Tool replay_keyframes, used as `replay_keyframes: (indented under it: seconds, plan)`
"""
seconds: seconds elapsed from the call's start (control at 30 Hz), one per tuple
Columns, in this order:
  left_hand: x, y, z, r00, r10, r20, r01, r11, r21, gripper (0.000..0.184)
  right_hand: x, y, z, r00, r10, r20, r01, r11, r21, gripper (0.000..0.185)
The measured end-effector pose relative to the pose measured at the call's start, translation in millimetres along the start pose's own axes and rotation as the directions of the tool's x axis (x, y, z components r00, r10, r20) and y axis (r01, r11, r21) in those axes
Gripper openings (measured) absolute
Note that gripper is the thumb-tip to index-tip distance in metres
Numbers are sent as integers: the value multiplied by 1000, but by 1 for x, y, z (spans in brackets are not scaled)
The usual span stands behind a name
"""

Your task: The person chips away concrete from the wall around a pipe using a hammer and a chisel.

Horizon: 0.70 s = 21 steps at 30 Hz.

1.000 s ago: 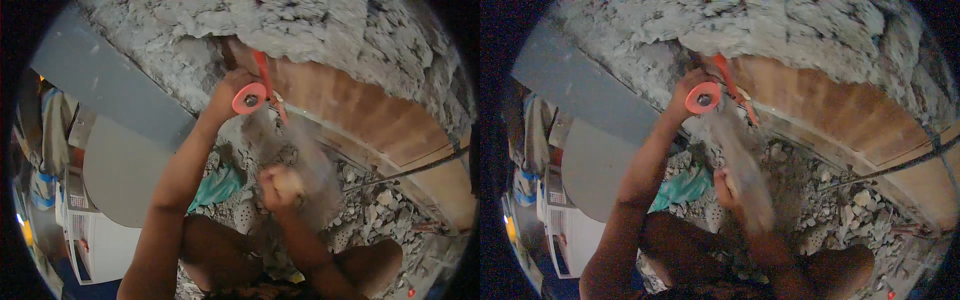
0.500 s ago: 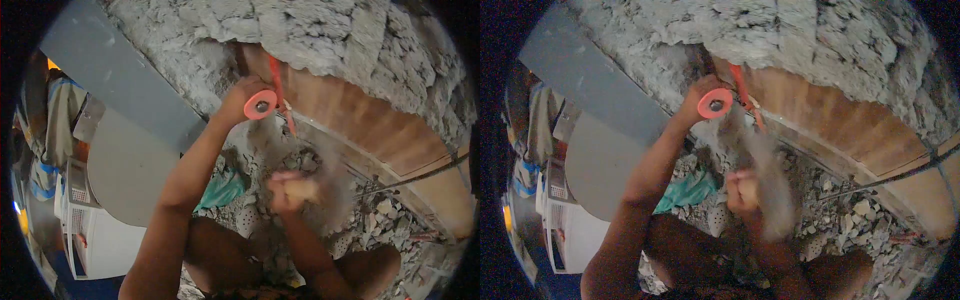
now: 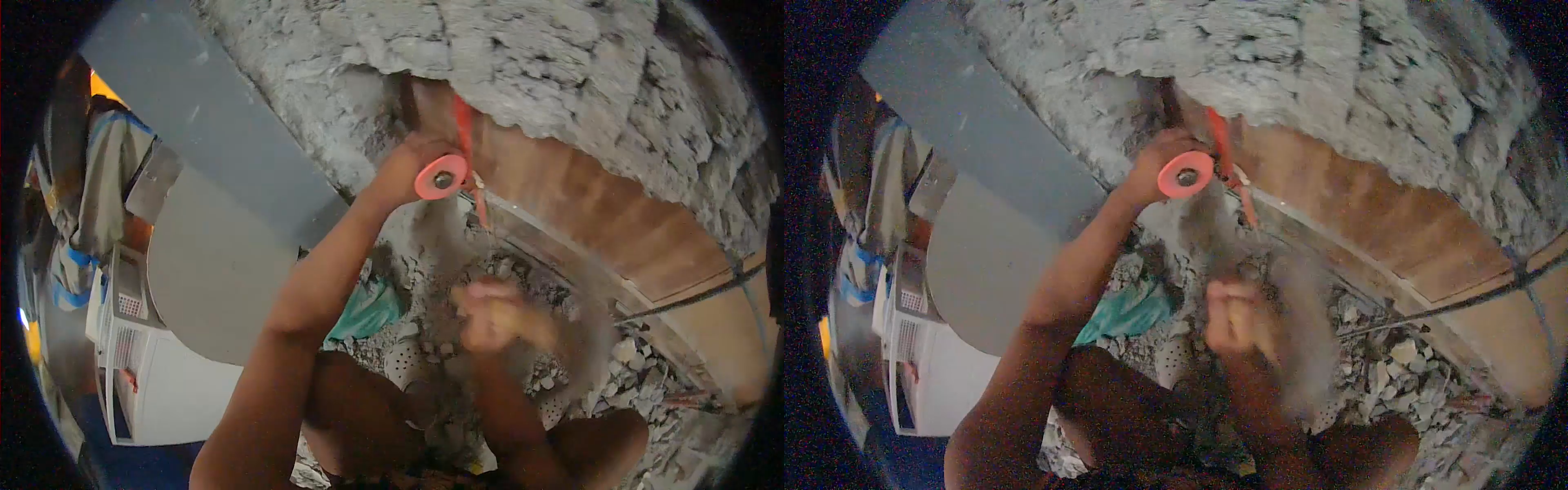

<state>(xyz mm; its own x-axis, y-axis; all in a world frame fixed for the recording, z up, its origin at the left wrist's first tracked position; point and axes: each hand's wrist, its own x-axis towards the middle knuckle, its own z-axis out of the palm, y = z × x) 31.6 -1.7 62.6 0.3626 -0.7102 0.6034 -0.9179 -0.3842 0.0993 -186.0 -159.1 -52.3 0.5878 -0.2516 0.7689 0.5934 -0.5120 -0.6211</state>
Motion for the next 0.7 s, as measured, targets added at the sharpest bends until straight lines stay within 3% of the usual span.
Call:
replay_keyframes:
  seconds: [0.03, 0.07, 0.13, 0.2, 0.23, 0.27, 0.3, 0.37, 0.4, 0.43, 0.47, 0.5, 0.53, 0.6, 0.67, 0.7]
  plan:
    - [-3, 3, 1, 999, -16, -48, 16, 1000, -13, 39, 12, -9, -13, 989, -143, -36, 144, 989, 26, 10]
    - [-4, 5, -1, 998, -28, -49, 28, 1000, -8, 39, 20, -15, -20, 989, -138, -55, 148, 944, 295, 11]
    - [-1, 12, -5, 999, -6, -48, 5, 1000, -4, 38, 31, -24, -30, 990, -104, -91, 137, 658, 741, 14]
    - [-1, 13, -7, 998, -18, -54, 18, 1000, -5, 36, 16, -6, -7, 997, -81, -1, 70, 861, 504, 17]
    - [-1, 15, -7, 998, -20, -59, 20, 1000, -13, 35, -13, 23, 24, 996, -27, 82, 32, 998, -61, 18]
    - [-5, 16, -5, 998, -15, -63, 14, 1000, -13, 35, -39, 44, 46, 963, 231, 138, -236, 971, 26, 16]
    - [-11, 11, -3, 999, -15, -40, 12, 999, -52, 38, -50, 55, 61, 863, 462, 205, -488, 867, 98, 14]
    - [-22, -9, -19, 1000, -19, -20, 17, 997, -69, 41, -27, 33, 64, 853, 499, 152, -519, 840, 157, 10]
    - [-42, -10, -21, 996, -73, -51, 58, 969, -241, 37, -35, 9, 47, 800, 589, 115, -600, 779, 181, 8]
    - [-41, -18, -26, 989, -99, -109, 51, 925, -377, 32, -24, 6, 37, 804, 585, 108, -594, 785, 177, 8]
    - [-32, -20, -31, 989, -79, -126, 27, 930, -366, 32, -3, 10, 29, 934, 352, 55, -355, 906, 228, 4]
    - [-32, -12, -31, 995, -18, -102, -9, 966, -258, 32, 9, 3, 20, 993, 118, 5, -116, 959, 258, 4]
    - [-31, -4, -27, 997, 37, -71, -47, 987, -156, 32, 18, -7, 13, 993, 121, 8, -120, 962, 247, 4]
    - [-29, 3, -21, 999, 31, -12, -32, 993, -111, 31, 40, -35, 1, 987, 161, 15, -119, 664, 738, 6]
    - [-23, 9, -14, 998, 37, 56, -34, 998, -58, 31, 50, -57, -8, 985, 122, -125, 4, 699, 715, 8]
    - [-21, 14, -7, 997, 52, 54, -49, 998, -39, 30, 45, -52, -14, 994, 28, -106, 56, 696, 716, 10]
